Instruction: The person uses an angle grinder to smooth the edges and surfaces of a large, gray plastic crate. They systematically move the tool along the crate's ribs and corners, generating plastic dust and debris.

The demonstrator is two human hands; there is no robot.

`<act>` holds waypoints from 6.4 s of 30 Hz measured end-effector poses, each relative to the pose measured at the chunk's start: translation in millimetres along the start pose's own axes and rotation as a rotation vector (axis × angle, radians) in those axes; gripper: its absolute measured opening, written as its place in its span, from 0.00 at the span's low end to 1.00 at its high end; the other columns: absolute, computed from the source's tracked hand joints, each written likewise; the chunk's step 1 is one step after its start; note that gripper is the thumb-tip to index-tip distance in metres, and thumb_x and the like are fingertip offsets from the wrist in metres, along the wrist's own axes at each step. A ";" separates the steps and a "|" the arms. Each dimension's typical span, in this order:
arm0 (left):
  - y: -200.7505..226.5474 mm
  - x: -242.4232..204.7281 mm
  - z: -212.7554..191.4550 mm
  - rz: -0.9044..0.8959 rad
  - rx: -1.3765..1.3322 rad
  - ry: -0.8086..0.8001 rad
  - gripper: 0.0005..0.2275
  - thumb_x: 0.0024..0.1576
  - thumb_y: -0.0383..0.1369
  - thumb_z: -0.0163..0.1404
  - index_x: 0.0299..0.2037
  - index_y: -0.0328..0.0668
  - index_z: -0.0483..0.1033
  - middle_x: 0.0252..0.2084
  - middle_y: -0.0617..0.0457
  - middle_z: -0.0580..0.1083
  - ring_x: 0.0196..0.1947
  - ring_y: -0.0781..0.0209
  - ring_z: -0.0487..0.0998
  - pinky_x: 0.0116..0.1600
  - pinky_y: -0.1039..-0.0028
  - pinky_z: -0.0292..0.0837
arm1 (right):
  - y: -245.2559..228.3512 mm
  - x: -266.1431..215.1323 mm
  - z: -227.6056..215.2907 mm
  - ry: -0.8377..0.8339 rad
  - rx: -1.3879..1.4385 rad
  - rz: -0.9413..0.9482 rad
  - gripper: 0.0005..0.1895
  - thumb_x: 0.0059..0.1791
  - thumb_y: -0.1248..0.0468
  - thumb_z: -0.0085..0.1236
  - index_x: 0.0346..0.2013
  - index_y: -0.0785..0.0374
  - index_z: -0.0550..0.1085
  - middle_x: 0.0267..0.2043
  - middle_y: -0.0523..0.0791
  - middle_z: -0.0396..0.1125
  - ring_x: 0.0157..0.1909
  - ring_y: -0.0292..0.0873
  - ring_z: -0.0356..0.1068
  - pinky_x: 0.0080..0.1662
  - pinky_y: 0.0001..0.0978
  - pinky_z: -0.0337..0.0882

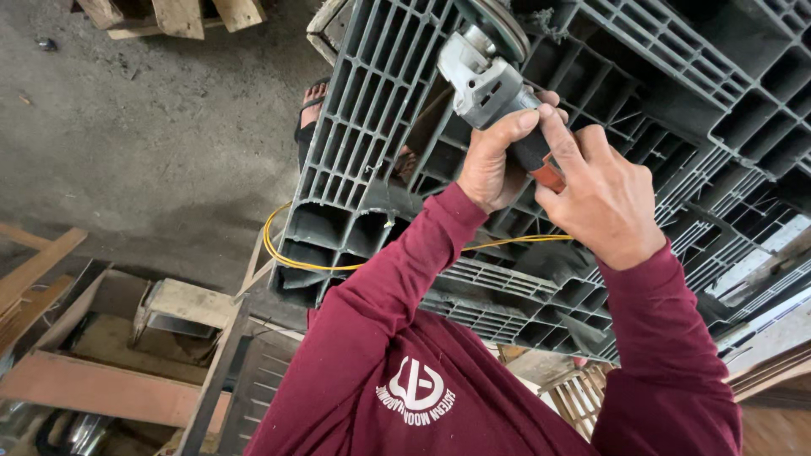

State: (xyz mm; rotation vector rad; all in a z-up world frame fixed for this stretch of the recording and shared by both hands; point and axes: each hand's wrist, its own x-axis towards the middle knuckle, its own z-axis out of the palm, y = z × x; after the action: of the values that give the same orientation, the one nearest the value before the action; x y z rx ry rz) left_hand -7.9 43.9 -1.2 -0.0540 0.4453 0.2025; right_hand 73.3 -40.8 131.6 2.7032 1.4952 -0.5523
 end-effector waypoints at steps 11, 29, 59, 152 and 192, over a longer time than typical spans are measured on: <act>-4.9 1.2 -9.1 -0.050 0.003 0.042 0.19 0.60 0.34 0.58 0.58 0.30 0.71 0.50 0.45 0.76 0.51 0.54 0.78 0.58 0.61 0.75 | -0.2 -4.7 9.6 0.001 0.013 0.036 0.42 0.41 0.61 0.67 0.71 0.58 0.67 0.40 0.47 0.65 0.34 0.49 0.72 0.31 0.43 0.71; -32.0 6.2 -12.7 -0.068 0.006 0.054 0.20 0.59 0.34 0.59 0.57 0.30 0.72 0.47 0.45 0.76 0.49 0.54 0.78 0.57 0.61 0.75 | 18.8 -25.5 18.3 -0.012 0.006 0.076 0.42 0.43 0.62 0.67 0.73 0.57 0.67 0.42 0.47 0.65 0.35 0.50 0.72 0.31 0.43 0.71; -85.9 9.8 -7.4 -0.176 -0.029 0.069 0.20 0.61 0.36 0.57 0.60 0.34 0.71 0.51 0.47 0.75 0.52 0.55 0.76 0.60 0.60 0.73 | 61.3 -54.3 1.8 -0.063 -0.002 0.059 0.44 0.41 0.60 0.69 0.72 0.55 0.66 0.41 0.47 0.65 0.32 0.50 0.72 0.31 0.41 0.72; -69.6 -0.4 -4.1 -0.206 -0.013 -0.006 0.21 0.58 0.35 0.61 0.58 0.35 0.70 0.53 0.46 0.74 0.56 0.53 0.75 0.63 0.57 0.73 | 38.7 -62.2 6.3 -0.026 -0.044 0.109 0.43 0.42 0.60 0.69 0.72 0.57 0.67 0.41 0.47 0.64 0.37 0.49 0.73 0.31 0.42 0.71; -34.9 -44.3 72.0 0.077 0.843 0.238 0.28 0.48 0.35 0.66 0.56 0.27 0.70 0.46 0.43 0.78 0.42 0.58 0.81 0.47 0.68 0.82 | 2.0 -93.5 54.9 0.090 1.617 0.596 0.51 0.37 0.74 0.64 0.74 0.65 0.55 0.53 0.46 0.67 0.50 0.40 0.70 0.49 0.33 0.74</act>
State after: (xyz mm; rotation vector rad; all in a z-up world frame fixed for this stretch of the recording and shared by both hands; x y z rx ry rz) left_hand -9.5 8.5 83.1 0.7731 0.7413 0.0711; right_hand 13.1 -127.9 108.2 3.7527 -0.2230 -2.2688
